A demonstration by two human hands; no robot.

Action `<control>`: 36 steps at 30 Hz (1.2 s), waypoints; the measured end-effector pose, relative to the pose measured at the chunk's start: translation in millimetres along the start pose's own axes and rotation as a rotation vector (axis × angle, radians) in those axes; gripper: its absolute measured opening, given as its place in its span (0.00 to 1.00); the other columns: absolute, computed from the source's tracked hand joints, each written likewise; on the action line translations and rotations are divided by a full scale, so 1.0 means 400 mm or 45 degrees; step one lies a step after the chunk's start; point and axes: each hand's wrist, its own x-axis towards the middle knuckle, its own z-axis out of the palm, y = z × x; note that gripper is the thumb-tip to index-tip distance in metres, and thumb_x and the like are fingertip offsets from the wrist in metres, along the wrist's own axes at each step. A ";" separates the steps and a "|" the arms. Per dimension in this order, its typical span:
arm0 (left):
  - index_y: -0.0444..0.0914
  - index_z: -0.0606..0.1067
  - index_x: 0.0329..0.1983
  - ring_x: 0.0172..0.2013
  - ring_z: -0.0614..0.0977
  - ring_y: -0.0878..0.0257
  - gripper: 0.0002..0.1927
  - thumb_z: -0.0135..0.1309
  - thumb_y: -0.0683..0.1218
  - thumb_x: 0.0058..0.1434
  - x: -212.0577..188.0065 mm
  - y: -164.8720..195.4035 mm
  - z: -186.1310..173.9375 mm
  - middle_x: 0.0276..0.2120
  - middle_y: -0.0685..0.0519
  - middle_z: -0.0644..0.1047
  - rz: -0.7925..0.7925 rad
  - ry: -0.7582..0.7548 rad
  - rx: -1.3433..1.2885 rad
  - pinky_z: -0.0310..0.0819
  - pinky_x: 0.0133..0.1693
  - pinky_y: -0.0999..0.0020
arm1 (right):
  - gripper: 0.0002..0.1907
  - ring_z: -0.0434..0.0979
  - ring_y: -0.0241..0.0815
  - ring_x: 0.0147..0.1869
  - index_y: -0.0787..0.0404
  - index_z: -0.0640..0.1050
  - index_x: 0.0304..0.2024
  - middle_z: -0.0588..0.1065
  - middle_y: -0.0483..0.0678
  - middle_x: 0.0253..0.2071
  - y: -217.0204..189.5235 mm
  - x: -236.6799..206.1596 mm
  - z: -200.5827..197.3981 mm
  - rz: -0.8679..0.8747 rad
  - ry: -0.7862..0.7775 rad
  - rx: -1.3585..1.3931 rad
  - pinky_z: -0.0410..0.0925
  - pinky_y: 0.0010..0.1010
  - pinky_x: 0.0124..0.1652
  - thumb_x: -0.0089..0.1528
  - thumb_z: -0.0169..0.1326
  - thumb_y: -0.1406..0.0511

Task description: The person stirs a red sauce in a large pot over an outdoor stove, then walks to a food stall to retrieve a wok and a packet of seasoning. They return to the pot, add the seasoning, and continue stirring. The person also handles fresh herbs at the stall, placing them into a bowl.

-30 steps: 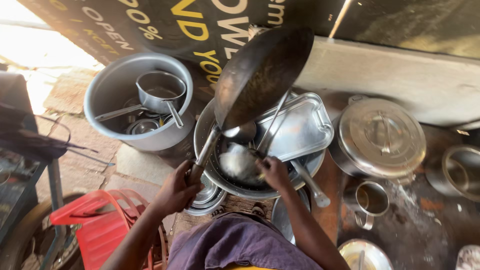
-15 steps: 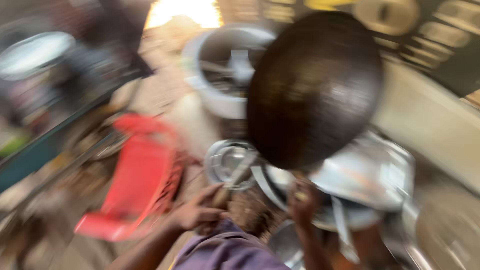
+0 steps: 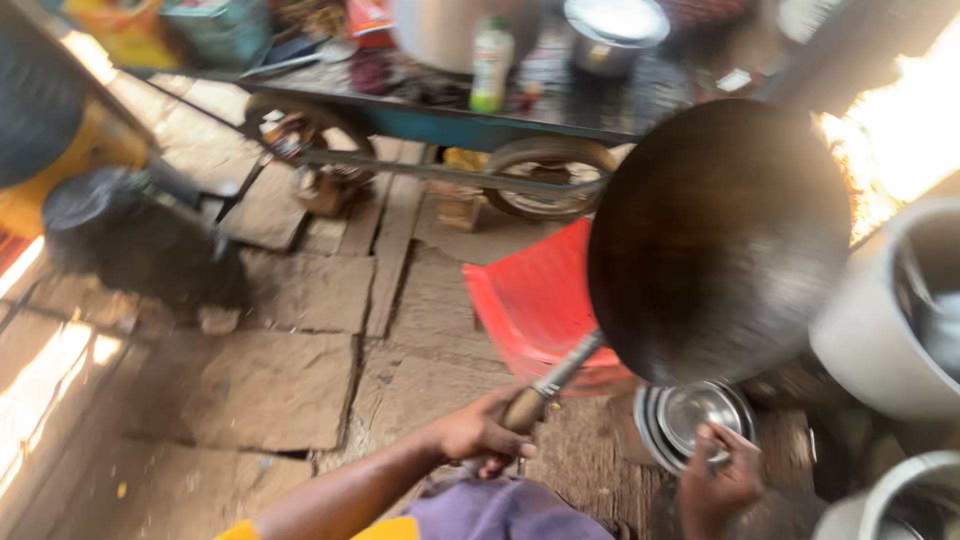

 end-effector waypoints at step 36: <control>0.33 0.75 0.54 0.29 0.82 0.65 0.32 0.70 0.45 0.44 -0.365 0.281 -1.361 0.29 0.52 0.80 0.035 1.913 -0.173 0.75 0.35 0.69 | 0.14 0.78 0.61 0.56 0.60 0.82 0.46 0.78 0.61 0.51 -0.410 0.846 2.673 -0.480 -1.220 -0.918 0.70 0.49 0.57 0.69 0.56 0.57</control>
